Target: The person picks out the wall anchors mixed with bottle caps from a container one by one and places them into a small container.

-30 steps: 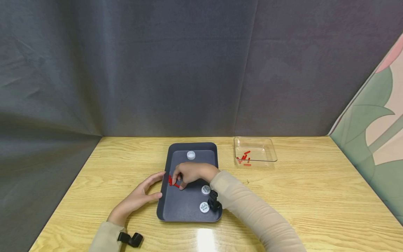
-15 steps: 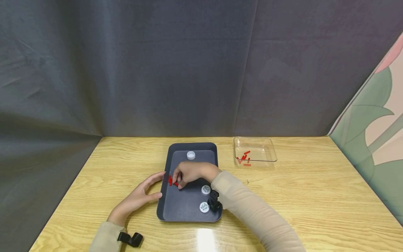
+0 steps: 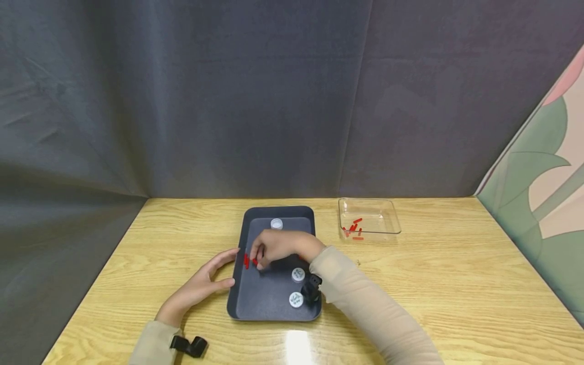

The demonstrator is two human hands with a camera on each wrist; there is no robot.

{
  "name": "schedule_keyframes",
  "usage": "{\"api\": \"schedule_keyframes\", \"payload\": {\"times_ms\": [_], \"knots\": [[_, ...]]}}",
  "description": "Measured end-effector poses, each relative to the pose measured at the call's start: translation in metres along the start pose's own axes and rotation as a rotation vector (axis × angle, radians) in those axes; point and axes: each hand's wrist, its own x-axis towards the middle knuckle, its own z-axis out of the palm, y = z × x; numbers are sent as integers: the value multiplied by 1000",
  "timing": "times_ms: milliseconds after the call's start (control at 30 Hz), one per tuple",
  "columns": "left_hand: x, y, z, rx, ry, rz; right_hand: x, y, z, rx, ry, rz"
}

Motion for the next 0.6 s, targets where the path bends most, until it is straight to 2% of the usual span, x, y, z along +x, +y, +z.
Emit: {"api": "schedule_keyframes", "payload": {"times_ms": [300,600], "knots": [[1,0,-1,8,1,-9,-11,-1,-6,-38,49,-47],[0,0,-1,7,-6,21,-29,-3,-11,-115,121,-101]]}}
